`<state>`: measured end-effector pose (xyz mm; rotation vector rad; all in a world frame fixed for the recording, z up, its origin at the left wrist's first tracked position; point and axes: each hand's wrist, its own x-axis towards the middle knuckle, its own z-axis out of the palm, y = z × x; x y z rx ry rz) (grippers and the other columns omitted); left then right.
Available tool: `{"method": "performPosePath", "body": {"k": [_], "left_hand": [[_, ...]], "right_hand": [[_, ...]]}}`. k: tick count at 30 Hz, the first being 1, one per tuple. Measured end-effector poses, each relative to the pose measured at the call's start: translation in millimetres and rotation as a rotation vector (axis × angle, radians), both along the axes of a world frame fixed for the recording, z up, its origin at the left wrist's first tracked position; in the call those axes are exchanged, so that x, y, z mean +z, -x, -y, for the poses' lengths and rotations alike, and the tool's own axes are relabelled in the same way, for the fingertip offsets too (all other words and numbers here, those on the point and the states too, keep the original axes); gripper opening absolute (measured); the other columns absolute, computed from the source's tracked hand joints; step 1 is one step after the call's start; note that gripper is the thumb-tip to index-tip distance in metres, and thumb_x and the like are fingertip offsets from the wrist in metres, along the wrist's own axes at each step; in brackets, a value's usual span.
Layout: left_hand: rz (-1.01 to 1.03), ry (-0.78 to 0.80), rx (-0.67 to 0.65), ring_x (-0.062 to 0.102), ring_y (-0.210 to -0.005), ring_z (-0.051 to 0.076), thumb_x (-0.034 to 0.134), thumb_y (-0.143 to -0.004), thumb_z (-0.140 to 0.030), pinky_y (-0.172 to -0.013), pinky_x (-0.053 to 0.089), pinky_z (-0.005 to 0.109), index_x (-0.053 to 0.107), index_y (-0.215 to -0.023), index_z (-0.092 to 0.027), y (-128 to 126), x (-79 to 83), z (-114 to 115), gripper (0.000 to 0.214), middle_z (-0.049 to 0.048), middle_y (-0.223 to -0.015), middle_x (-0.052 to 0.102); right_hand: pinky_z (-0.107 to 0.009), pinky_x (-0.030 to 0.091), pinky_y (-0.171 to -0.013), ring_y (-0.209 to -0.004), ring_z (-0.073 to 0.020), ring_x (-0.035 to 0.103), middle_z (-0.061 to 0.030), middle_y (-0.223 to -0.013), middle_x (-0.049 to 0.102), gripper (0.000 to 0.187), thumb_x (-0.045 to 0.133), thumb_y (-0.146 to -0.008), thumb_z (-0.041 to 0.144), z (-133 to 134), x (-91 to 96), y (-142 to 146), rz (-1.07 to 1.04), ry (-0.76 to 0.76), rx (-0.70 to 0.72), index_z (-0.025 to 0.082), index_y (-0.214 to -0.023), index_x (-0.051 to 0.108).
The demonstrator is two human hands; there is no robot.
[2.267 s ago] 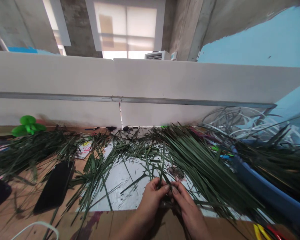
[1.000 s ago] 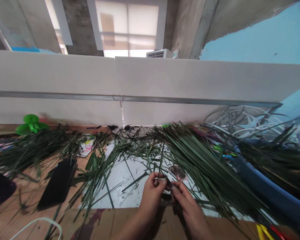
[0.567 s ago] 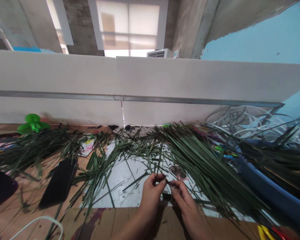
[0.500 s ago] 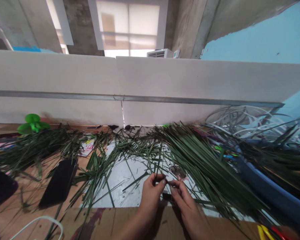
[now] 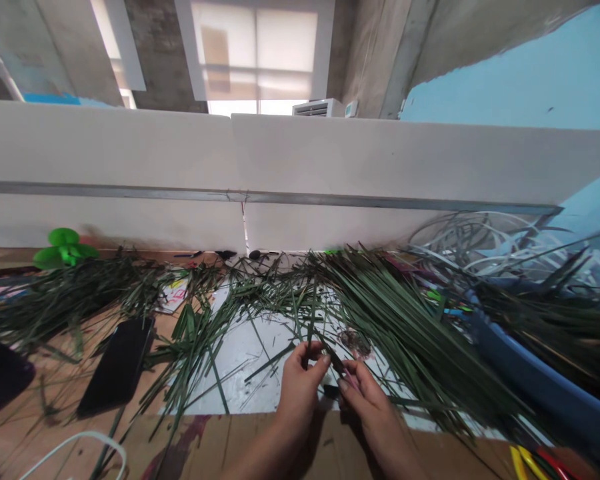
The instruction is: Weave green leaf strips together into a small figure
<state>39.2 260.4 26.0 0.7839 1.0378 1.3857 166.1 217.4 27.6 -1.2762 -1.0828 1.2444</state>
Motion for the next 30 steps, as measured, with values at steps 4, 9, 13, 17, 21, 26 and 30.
{"method": "performPosePath", "body": {"k": [4, 9, 13, 17, 21, 26, 30], "left_hand": [[0.019, -0.027, 0.004, 0.060, -0.072, 0.018, 0.089, -0.059, -0.026, -0.069, 0.046, 0.027, 0.076, -0.087, -0.018, 0, 1.3, -1, 0.031, 0.0050, -0.078, 0.069], [-0.016, -0.030, 0.051, 0.062, -0.079, 0.020, 0.085, -0.061, -0.025, -0.071, 0.047, 0.027, 0.074, -0.080, -0.018, 1, 1.9, -1, 0.023, 0.0058, -0.083, 0.070], [-0.036, -0.020, 0.005, 0.060, -0.067, 0.017, 0.082, -0.066, -0.027, -0.061, 0.045, 0.025, 0.071, -0.077, -0.019, 2, 0.5, -2, 0.018, 0.0027, -0.075, 0.067], [-0.099, -0.043, -0.009, 0.053, -0.059, 0.013, 0.080, -0.067, -0.024, -0.059, 0.042, 0.024, 0.069, -0.071, -0.018, 3, 1.2, -3, 0.014, 0.0008, -0.068, 0.064], [-0.097, -0.034, -0.025, 0.052, -0.059, 0.013, 0.080, -0.065, -0.025, -0.059, 0.040, 0.024, 0.067, -0.064, -0.018, 2, 3.2, -3, 0.016, 0.0006, -0.063, 0.061], [-0.041, 0.014, -0.051, 0.049, -0.054, 0.012, 0.084, -0.058, -0.032, -0.054, 0.038, 0.024, 0.066, -0.062, -0.017, 2, 4.4, -3, 0.025, 0.0001, -0.060, 0.060], [-0.042, 0.021, -0.050, 0.050, -0.053, 0.012, 0.083, -0.058, -0.033, -0.053, 0.037, 0.023, 0.066, -0.065, -0.017, 2, 2.6, -3, 0.024, 0.0006, -0.062, 0.061]], "right_hand": [[-0.028, 0.043, -0.063, -0.074, -0.0213, 0.057, 0.0016, -0.075, 0.061, 0.034, 0.068, -0.080, 0.052, -3, -4.3, -2, 0.001, 0.004, 0.042, 0.027, -0.103, 0.066], [-0.028, 0.044, -0.065, -0.072, -0.0205, 0.055, 0.0017, -0.077, 0.063, 0.032, 0.067, -0.080, 0.051, -3, -4.9, -3, 0.028, 0.005, 0.034, 0.028, -0.102, 0.066], [-0.029, 0.044, -0.067, -0.074, -0.0211, 0.056, 0.0005, -0.081, 0.064, 0.036, 0.068, -0.078, 0.055, -2, -2.1, -3, 0.045, 0.013, 0.023, 0.027, -0.100, 0.066], [-0.030, 0.044, -0.072, -0.079, -0.0221, 0.057, 0.0001, -0.083, 0.066, 0.039, 0.070, -0.076, 0.057, -2, 2.5, -2, 0.026, 0.006, 0.024, 0.026, -0.098, 0.067], [-0.028, 0.044, -0.071, -0.081, -0.0213, 0.059, 0.0009, -0.082, 0.065, 0.042, 0.071, -0.076, 0.061, -1, 1.7, -3, -0.059, 0.023, 0.041, 0.026, -0.100, 0.066], [-0.026, 0.040, -0.062, -0.067, -0.0169, 0.053, 0.0031, -0.072, 0.058, 0.046, 0.065, -0.081, 0.064, 0, -7.6, -4, -0.134, 0.080, -0.004, 0.027, -0.107, 0.064], [-0.025, 0.037, -0.059, -0.065, -0.0157, 0.049, 0.0026, -0.070, 0.056, 0.046, 0.064, -0.082, 0.064, -1, -9.9, -4, -0.110, 0.060, 0.011, 0.025, -0.107, 0.064]]}}
